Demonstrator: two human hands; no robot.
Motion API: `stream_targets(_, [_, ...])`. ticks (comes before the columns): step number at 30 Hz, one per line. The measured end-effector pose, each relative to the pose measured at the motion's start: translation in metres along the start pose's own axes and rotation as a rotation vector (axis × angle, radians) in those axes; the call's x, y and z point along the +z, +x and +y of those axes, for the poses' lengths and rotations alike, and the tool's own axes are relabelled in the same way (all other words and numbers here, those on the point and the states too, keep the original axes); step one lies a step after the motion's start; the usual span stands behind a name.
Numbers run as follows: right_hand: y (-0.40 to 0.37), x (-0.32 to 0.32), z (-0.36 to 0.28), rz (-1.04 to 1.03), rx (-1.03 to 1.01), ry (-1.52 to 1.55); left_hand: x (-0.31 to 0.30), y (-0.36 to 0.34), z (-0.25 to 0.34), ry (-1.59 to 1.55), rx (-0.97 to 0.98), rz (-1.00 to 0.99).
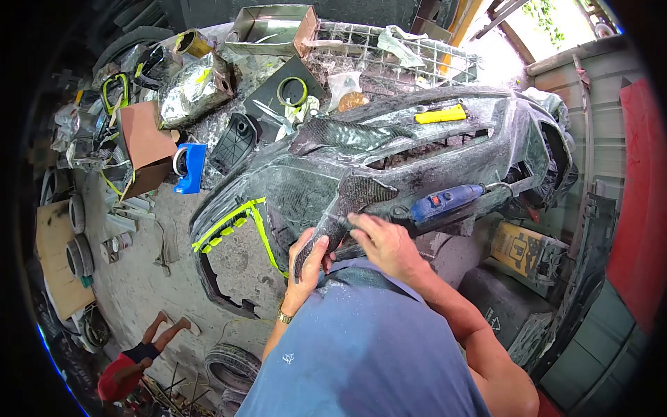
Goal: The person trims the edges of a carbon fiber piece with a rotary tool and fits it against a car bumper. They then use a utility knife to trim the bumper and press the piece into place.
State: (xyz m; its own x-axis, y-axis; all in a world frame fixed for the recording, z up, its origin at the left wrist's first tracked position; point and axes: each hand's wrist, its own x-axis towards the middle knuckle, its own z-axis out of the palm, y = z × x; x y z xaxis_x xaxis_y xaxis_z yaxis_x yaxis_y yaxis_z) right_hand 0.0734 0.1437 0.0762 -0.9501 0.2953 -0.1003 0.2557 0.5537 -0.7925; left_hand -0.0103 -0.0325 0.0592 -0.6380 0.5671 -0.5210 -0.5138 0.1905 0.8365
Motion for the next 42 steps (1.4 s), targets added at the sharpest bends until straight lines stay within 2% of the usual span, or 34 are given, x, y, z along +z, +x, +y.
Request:
stream_targets(4, [-0.003, -0.001, -0.006, -0.091, 0.002, 0.048, -0.001, 0.000, 0.001, 0.041, 0.058, -0.019])
stream_targets(8, [0.012, -0.004, 0.012, 0.073, 0.012, 0.016, 0.000, 0.000, 0.002, -0.003, 0.016, -0.007])
stream_targets(17, [-0.006, -0.001, -0.006, -0.127, -0.029, 0.085, -0.002, 0.000, -0.002, 0.017, 0.054, -0.026])
stream_targets(19, [0.000, -0.006, -0.003, -0.127, 0.159, 0.336, -0.002, -0.001, -0.003, 0.020, 0.079, -0.032])
stream_targets(21, [-0.001, -0.009, 0.010, -0.055, 0.205, 0.503, 0.000, -0.004, -0.003, 0.437, 0.229, -0.021])
stream_targets(22, [-0.001, -0.013, 0.013, 0.001, 0.199, 0.591, 0.004, -0.007, -0.001, 0.433, 0.230, -0.026])
stream_targets(24, [-0.004, -0.015, 0.020, 0.124, 0.168, 0.664, 0.016, -0.013, 0.006, 0.632, 0.442, 0.012])
stream_targets(25, [-0.005, -0.018, 0.023, 0.169, 0.152, 0.696, 0.015, -0.012, 0.007, 0.673, 0.504, -0.055])
stream_targets(27, [-0.004, -0.019, 0.025, 0.298, 0.155, 0.729, 0.014, -0.010, 0.002, 0.749, 0.536, -0.096])
stream_targets(29, [-0.003, -0.024, 0.027, 0.283, 0.187, 0.693, 0.014, -0.009, -0.001, 0.891, 0.602, -0.115])
stream_targets(32, [0.001, -0.025, 0.038, 0.259, 0.219, 0.685, 0.014, -0.010, -0.002, 0.938, 0.599, -0.136])
stream_targets(34, [0.005, -0.024, 0.040, 0.201, 0.219, 0.506, 0.014, -0.009, -0.004, 0.926, 0.608, -0.138])
stream_targets(40, [0.016, -0.011, 0.044, 0.272, 0.224, 0.493, -0.002, 0.004, -0.008, 0.771, 0.549, -0.137])
stream_targets(42, [0.025, -0.012, 0.035, 0.272, 0.224, 0.450, -0.011, 0.012, -0.015, 0.484, 0.483, -0.119])
